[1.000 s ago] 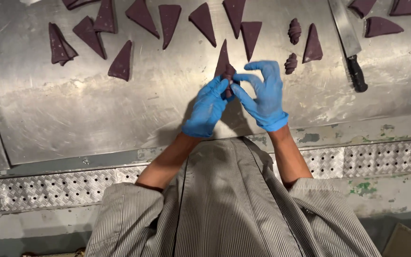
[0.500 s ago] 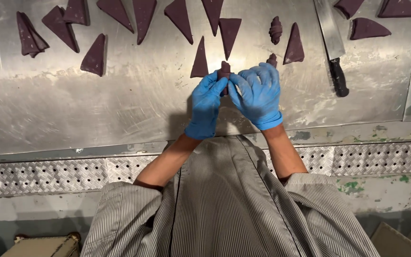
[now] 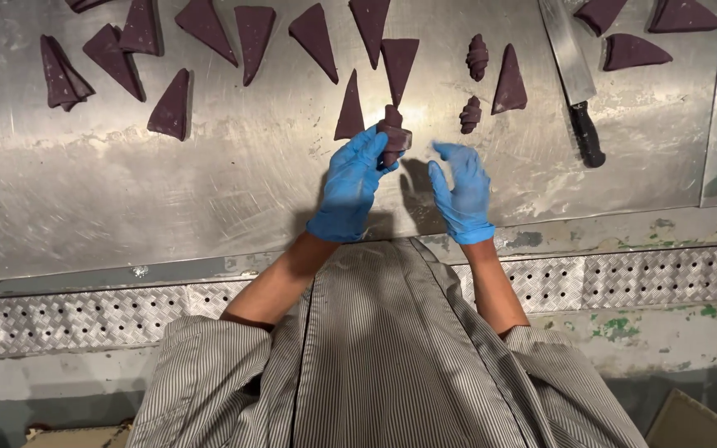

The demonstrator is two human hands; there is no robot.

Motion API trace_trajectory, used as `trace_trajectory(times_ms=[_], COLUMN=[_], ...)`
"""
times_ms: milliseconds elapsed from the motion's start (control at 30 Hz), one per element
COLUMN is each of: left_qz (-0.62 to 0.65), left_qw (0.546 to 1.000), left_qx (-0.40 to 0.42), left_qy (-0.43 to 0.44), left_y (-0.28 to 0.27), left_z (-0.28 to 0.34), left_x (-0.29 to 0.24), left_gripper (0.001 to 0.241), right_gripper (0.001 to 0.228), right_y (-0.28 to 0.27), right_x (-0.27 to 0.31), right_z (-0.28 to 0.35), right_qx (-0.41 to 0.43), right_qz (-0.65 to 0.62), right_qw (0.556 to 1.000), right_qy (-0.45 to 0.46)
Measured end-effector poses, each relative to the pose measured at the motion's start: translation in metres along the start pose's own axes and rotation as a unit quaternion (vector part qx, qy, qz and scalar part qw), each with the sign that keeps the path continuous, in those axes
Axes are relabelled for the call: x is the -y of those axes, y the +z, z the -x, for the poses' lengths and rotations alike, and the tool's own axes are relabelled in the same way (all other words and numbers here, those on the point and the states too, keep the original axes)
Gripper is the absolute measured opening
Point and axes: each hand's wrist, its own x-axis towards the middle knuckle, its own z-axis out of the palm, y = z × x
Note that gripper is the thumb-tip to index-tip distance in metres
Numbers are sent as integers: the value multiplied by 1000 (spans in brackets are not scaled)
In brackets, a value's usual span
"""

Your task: Cutting a sheet of purple dough into triangles and rolling them into croissant shapes on a stainless steel workbench.

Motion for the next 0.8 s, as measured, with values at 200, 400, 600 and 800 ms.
trace_trajectory(times_ms=[200, 400, 600, 800], left_qz=[-54, -41, -68, -51], left_qw=[995, 993, 989, 992], left_qx=[79, 113, 134, 84], left_qy=[-20, -9, -13, -83], left_y=[8, 5, 9, 15], left_z=[20, 28, 37, 36], left_x=[-25, -39, -45, -46], left_gripper=[38, 36, 37, 38], right_gripper=[55, 55, 29, 19], right_y=[-27, -26, -30, -32], right_x=[56, 57, 66, 67], right_z=[-37, -49, -49, -47], right_qx=[43, 166, 162, 146], right_qz=[-296, -306, -320, -278], right_qw=[952, 920, 914, 927], right_qy=[60, 181, 189, 206])
